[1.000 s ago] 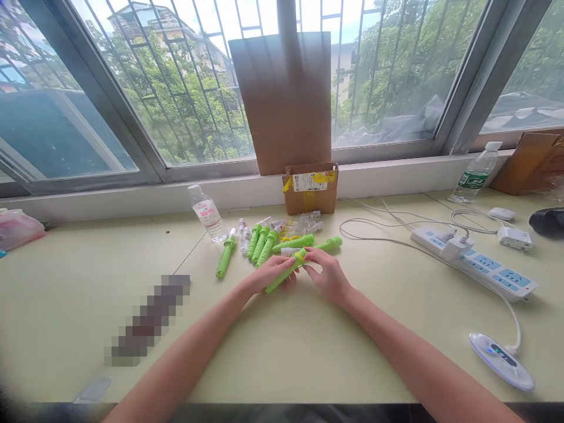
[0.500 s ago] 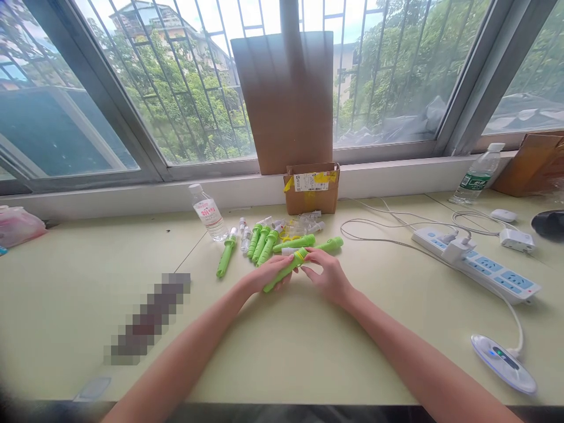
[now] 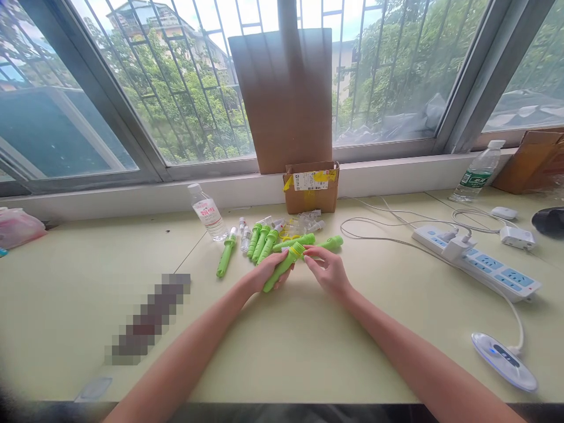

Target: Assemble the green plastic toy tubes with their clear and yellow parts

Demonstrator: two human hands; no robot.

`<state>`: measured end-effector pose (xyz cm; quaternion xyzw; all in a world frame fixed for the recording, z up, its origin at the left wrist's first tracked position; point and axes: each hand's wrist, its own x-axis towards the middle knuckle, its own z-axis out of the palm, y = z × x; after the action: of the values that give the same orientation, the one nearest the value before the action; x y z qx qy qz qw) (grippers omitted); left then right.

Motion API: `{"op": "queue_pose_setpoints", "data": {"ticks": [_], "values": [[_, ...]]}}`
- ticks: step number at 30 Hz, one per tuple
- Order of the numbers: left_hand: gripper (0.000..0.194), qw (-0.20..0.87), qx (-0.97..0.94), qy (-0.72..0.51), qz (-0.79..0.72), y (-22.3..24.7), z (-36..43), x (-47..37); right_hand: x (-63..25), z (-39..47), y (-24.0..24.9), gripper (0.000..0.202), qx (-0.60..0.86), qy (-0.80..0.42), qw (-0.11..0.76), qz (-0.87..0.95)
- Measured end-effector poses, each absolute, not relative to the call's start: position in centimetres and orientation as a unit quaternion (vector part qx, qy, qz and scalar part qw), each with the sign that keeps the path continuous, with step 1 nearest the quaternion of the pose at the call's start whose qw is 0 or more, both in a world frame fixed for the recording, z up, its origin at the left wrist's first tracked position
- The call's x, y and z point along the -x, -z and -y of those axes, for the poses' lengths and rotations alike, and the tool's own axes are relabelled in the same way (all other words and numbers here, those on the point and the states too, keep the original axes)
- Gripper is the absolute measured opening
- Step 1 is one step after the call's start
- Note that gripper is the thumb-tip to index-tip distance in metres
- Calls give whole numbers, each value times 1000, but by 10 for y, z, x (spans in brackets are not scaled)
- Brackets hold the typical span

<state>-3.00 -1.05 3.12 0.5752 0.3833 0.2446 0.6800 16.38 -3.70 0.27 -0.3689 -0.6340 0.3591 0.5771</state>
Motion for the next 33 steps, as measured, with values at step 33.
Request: {"op": "queue_pose_setpoints", "data": {"ticks": [33], "values": [[53, 647, -584, -282, -401, -30, 17, 20, -177, 26, -7, 11, 354, -651, 561, 370]]}}
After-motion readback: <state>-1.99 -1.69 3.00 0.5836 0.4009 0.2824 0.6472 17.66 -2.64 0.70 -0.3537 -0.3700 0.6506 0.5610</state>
